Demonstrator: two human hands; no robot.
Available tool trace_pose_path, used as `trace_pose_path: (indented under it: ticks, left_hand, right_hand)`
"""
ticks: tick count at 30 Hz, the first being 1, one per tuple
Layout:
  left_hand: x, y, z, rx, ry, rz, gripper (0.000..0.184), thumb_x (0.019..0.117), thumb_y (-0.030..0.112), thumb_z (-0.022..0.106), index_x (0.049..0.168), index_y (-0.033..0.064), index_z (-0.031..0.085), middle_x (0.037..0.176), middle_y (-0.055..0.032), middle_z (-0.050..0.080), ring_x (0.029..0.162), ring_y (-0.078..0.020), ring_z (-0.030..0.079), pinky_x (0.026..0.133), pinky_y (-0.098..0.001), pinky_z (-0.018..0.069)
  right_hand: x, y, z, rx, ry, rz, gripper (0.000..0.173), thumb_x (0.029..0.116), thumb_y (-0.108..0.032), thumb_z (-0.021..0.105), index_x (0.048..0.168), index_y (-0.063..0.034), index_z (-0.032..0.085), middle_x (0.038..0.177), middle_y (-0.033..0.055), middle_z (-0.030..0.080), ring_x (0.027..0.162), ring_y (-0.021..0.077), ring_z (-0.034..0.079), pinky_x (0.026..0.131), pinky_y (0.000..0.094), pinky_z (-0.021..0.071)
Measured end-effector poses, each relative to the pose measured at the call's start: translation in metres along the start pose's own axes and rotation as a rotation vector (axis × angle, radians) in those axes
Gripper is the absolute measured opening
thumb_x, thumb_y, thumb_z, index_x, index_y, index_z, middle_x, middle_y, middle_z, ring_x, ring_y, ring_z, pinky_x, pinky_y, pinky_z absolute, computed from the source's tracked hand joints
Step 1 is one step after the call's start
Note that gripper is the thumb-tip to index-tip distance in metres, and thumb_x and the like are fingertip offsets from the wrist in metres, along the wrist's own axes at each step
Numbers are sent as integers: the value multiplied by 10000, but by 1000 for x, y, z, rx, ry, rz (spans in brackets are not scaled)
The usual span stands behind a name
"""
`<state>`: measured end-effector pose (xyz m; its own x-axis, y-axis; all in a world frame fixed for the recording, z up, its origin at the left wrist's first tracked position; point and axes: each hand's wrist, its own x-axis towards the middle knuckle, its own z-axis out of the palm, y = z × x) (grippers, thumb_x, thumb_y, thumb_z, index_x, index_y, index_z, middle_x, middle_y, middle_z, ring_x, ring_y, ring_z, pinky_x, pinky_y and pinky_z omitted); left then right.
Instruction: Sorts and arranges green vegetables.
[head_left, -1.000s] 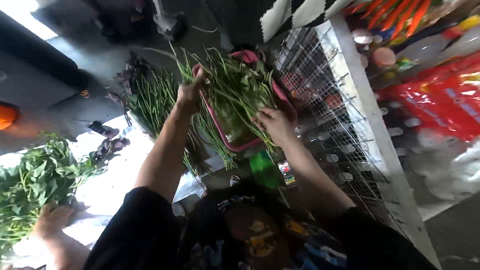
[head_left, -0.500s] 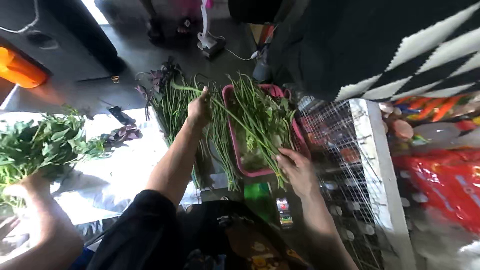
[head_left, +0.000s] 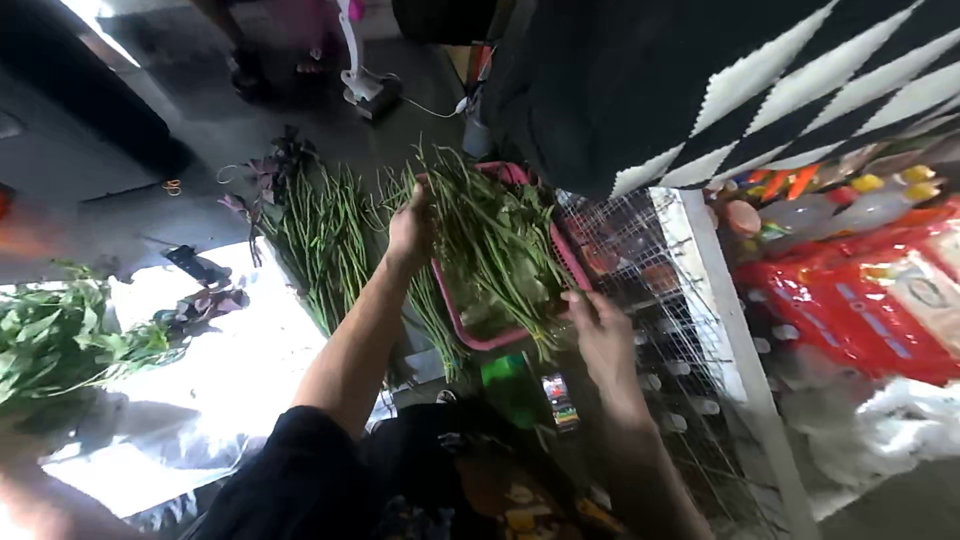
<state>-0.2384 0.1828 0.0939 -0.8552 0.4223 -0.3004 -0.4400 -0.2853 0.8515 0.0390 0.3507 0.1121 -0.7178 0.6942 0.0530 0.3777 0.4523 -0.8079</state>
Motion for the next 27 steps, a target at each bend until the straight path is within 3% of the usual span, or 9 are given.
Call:
trace_pose_path:
  ticks: [2,6,8,11,14,16,18,23,27]
  left_hand:
    - [-30,0,-14,-83,-12,-37,457,1109,451,302,1105,123,620,714,34,567,432,-28,376,385,-177,333]
    - [-97,-17,-59,-57,-25,-85,459,1110,410,244,1139,171,635,693,53,540,437,-24,379,394,-164,337]
    - [-124,-32,-78,-31,21,-130,441,1124,389,275,1160,140,637,713,39,543,464,-33,402,422,-172,368]
    - [-157,-60,-94,34,35,-225,377,1129,316,333,1206,80,618,784,6,602,539,-52,487,491,-202,444]
    - [-179,-80,-93,6,61,-330,300,1112,200,424,1263,8,598,910,-53,673,659,-98,608,617,-244,546]
    - [-188,-89,-87,-91,83,-371,291,1106,157,431,1290,-14,577,967,-86,695,731,-126,657,680,-264,569]
    - [-199,-97,-83,-171,94,-386,314,1117,197,399,1295,1,569,997,-105,702,787,-159,689,718,-302,592]
    - [-210,-110,-86,-212,52,-345,364,1124,265,370,1336,43,566,1107,-103,700,907,-182,693,801,-364,591]
    - [-215,-116,-87,-162,-6,-295,299,1102,247,451,1312,89,593,1090,-72,700,851,-120,675,731,-285,576]
  right_hand:
    - [5,-4,3,314,-2,31,312,1065,-230,462,1069,-43,712,751,-30,574,627,57,529,616,246,491]
    - [6,-35,22,722,-89,92,356,1036,-175,350,928,-97,681,686,-63,584,570,42,507,561,215,466]
    - [4,-42,38,643,-204,23,315,1029,-181,386,1000,-92,687,766,-47,615,611,46,528,584,221,479]
    - [-4,-54,63,233,-415,-171,262,1038,-200,514,1139,-79,722,911,16,694,715,88,615,655,303,543]
    - [-26,-65,90,-10,-577,-328,235,1028,-206,582,1154,-87,739,952,61,726,784,128,679,739,372,595]
    - [-41,-67,101,-74,-690,-320,255,1034,-224,594,1172,-64,736,1050,87,734,914,160,707,865,393,592]
    - [-53,-65,107,-138,-783,-271,271,1041,-241,605,1193,-48,719,1056,75,755,955,164,728,916,401,591]
    - [-69,-44,111,-296,-805,-346,323,1004,-275,669,1227,-48,721,1072,132,726,963,251,710,910,470,576]
    - [-81,-35,109,-275,-816,-408,361,1003,-287,672,1230,-10,719,1097,166,716,988,291,707,906,478,579]
